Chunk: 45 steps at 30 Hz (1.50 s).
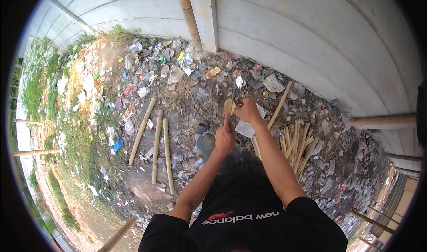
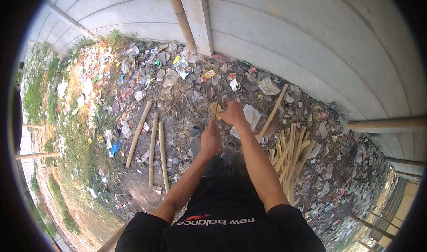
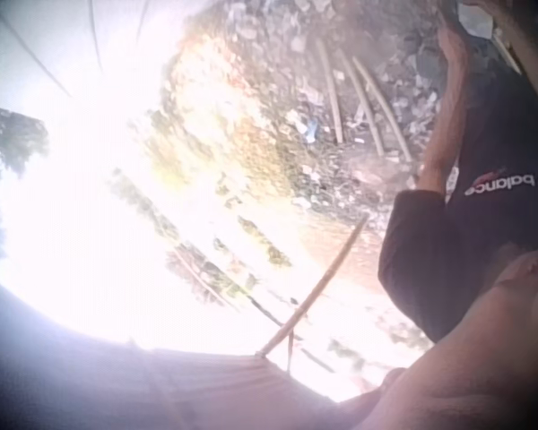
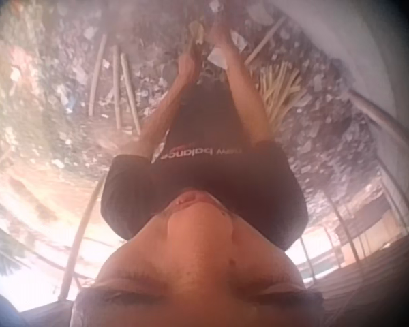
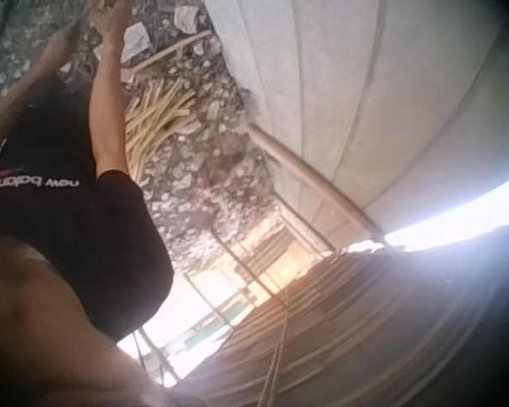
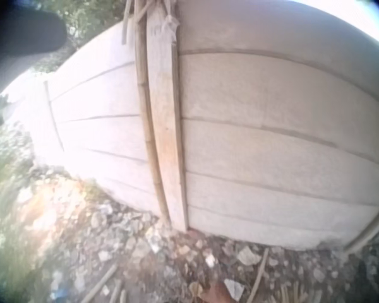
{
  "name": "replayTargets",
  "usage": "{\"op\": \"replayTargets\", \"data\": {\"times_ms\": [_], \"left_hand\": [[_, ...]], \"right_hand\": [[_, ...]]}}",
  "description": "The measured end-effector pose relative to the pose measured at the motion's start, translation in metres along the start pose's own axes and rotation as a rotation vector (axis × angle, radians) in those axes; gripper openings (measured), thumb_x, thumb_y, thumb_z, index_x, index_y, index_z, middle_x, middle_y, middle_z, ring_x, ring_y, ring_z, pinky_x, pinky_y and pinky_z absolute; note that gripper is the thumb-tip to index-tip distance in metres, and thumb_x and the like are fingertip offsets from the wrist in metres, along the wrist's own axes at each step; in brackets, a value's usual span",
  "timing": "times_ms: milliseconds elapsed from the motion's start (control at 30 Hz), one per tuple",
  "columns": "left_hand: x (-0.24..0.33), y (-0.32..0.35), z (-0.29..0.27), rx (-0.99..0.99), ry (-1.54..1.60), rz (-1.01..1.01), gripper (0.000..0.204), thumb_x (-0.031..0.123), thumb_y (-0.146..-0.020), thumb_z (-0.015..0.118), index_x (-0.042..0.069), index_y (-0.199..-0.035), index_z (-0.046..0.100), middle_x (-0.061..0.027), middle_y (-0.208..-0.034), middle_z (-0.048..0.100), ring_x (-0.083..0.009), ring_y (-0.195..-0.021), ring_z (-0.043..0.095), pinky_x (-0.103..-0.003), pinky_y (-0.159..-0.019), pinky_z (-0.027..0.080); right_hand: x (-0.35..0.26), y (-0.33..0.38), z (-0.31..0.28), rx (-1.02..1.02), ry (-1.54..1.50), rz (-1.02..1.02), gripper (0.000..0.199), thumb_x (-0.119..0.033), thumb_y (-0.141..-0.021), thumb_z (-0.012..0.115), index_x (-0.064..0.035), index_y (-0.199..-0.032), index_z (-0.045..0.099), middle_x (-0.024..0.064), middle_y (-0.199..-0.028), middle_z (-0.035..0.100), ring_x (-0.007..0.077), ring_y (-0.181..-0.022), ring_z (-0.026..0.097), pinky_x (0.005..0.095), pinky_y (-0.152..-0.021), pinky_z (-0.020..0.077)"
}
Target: The person sits on the ground and uses a machete and a wooden stick to split a long bamboo pole into thin strips. They repeatedly strike the bamboo against a fixed pole to separate the sections and then gather the resulting strips.
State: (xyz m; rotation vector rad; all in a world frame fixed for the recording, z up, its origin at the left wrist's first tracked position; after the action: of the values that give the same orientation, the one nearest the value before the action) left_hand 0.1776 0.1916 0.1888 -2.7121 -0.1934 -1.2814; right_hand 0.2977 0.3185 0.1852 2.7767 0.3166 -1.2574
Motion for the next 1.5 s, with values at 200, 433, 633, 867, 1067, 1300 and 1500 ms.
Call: {"op": "replayTargets", "data": {"times_ms": [200,433,633,867,1067,1300,1500], "left_hand": [[-0.003,-0.004,-0.003,0.041,0.021,0.014,0.048,0.009,-0.098,0.054,0.000,-0.145,0.047,-0.0317,-0.089,0.066,-0.0482,-0.069,0.064,-0.056,-0.062,0.051],[0.003,-0.003,-0.006,0.064,0.094,0.057,0.043,0.006,-0.097,0.055,-0.001,-0.139,0.051,-0.0311,-0.084,0.066,-0.0483,-0.070,0.064,-0.056,-0.061,0.050],[-0.008,-0.004,-0.008,-0.017,0.122,0.011,0.043,0.006,-0.096,0.058,0.002,-0.139,0.053,-0.0295,-0.085,0.067,-0.0483,-0.071,0.065,-0.056,-0.062,0.050],[-0.001,-0.007,-0.010,-0.027,0.090,0.125,0.046,0.006,-0.095,0.059,0.005,-0.140,0.053,-0.0301,-0.093,0.068,-0.0482,-0.076,0.066,-0.054,-0.066,0.052],[-0.001,-0.004,-0.010,-0.019,0.078,0.127,0.047,0.007,-0.096,0.059,0.007,-0.142,0.053,-0.0306,-0.094,0.068,-0.0490,-0.077,0.065,-0.056,-0.067,0.052],[-0.008,-0.005,-0.013,-0.031,0.064,0.116,0.046,0.008,-0.096,0.060,0.008,-0.142,0.054,-0.0296,-0.092,0.068,-0.0484,-0.075,0.065,-0.056,-0.065,0.052],[-0.003,-0.009,-0.015,-0.042,0.049,0.124,0.046,0.008,-0.096,0.060,0.008,-0.141,0.054,-0.0294,-0.090,0.067,-0.0478,-0.072,0.066,-0.055,-0.062,0.052]], "right_hand": [[-0.008,0.021,0.008,0.059,-0.004,0.105,0.029,-0.030,-0.092,0.067,-0.0033,-0.098,0.076,0.0215,-0.077,0.071,0.0417,-0.075,0.070,0.0479,-0.067,0.0546],[-0.007,0.025,0.004,0.156,0.066,0.093,0.034,-0.035,-0.094,0.066,-0.0027,-0.088,0.075,0.0249,-0.075,0.068,0.0458,-0.076,0.067,0.0513,-0.065,0.0530],[-0.011,0.025,-0.005,0.130,0.074,0.117,0.028,-0.030,-0.092,0.068,-0.0028,-0.090,0.075,0.0236,-0.079,0.070,0.0449,-0.079,0.069,0.0514,-0.068,0.0539],[0.000,0.024,-0.005,0.169,0.074,0.108,0.023,-0.025,-0.090,0.067,-0.0031,-0.088,0.076,0.0242,-0.077,0.069,0.0453,-0.077,0.068,0.0508,-0.066,0.0538],[-0.007,0.026,-0.001,0.125,0.072,0.117,0.023,-0.025,-0.090,0.067,-0.0034,-0.090,0.076,0.0244,-0.077,0.069,0.0448,-0.077,0.069,0.0502,-0.067,0.0542],[-0.011,0.028,0.000,0.113,0.053,0.121,0.025,-0.026,-0.091,0.067,-0.0030,-0.088,0.075,0.0244,-0.077,0.069,0.0452,-0.078,0.068,0.0507,-0.068,0.0542],[-0.002,0.028,0.002,0.081,0.095,0.131,0.027,-0.028,-0.090,0.069,-0.0037,-0.097,0.077,0.0235,-0.082,0.071,0.0446,-0.080,0.069,0.0499,-0.071,0.0559]]}}
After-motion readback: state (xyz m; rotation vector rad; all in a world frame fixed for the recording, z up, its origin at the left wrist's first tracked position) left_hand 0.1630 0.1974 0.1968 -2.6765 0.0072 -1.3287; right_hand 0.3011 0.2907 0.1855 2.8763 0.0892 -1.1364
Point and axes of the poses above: each hand's wrist, its own y-axis away from the middle knuckle, its own z-axis out of the palm, x = y × z, the point moved 10 cm from there along -y, towards the middle knuckle
